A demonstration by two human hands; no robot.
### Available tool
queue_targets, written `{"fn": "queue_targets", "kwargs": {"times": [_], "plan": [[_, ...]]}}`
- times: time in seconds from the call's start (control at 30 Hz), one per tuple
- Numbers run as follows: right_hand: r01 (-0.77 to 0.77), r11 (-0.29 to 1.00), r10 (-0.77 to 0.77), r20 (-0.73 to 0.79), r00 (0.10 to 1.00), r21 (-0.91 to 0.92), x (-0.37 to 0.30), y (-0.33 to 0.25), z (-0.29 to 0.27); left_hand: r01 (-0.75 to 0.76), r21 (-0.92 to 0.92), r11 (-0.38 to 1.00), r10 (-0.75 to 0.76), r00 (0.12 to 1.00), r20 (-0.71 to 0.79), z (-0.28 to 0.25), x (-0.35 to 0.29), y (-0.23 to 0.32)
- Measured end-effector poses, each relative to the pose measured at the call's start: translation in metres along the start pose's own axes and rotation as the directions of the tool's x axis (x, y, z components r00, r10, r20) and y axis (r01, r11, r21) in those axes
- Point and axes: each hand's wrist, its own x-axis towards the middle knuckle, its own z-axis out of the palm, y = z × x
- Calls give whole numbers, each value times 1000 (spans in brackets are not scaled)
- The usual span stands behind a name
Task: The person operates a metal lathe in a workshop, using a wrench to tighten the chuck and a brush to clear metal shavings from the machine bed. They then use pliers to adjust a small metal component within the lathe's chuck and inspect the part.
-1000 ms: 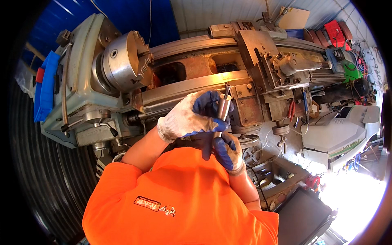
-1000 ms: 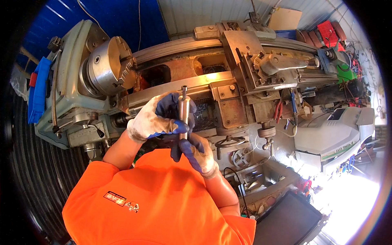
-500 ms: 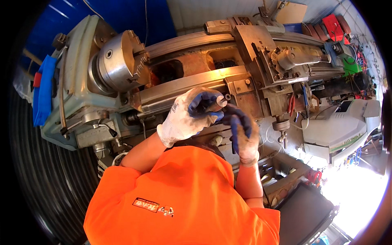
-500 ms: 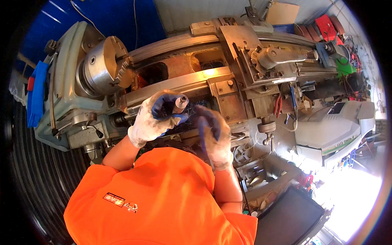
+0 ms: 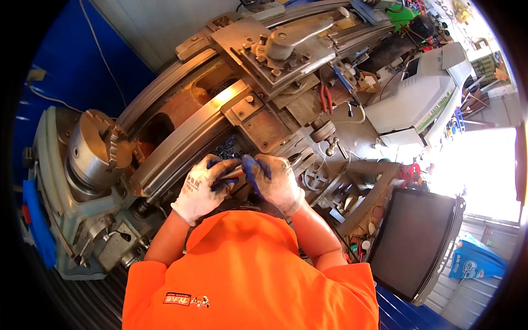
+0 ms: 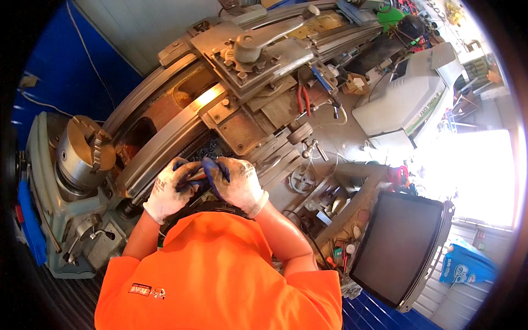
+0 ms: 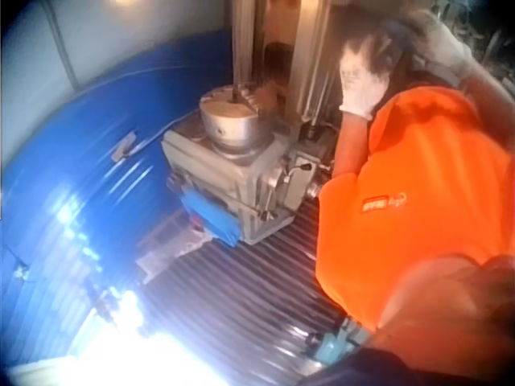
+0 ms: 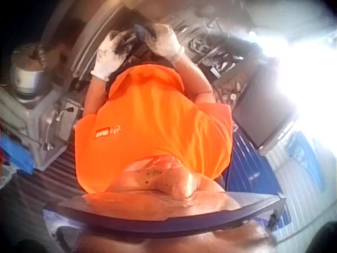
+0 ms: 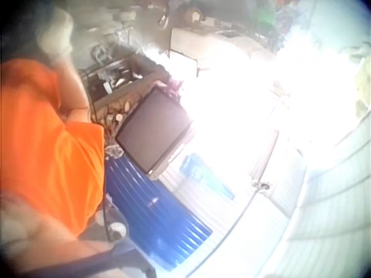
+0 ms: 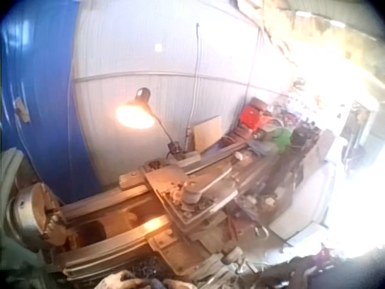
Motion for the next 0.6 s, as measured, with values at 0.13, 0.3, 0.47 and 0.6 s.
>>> {"fn": "queue_targets", "kwargs": {"times": [0.13,0.3,0.47,0.6], "plan": [[82,960,-142,-211,967,-268,14,68,-29,83,-40,996,-84,996,-4,26,19,3],[-390,889,148,-652,743,-242,104,219,-153,79,-221,972,-105,989,-108,54,33,-7],[-519,608,307,-424,852,-601,164,269,-167,248,-384,889,-313,943,-115,61,35,12],[-451,772,416,-180,891,-448,179,278,-185,339,-508,792,-441,893,-91,68,32,16]]}}
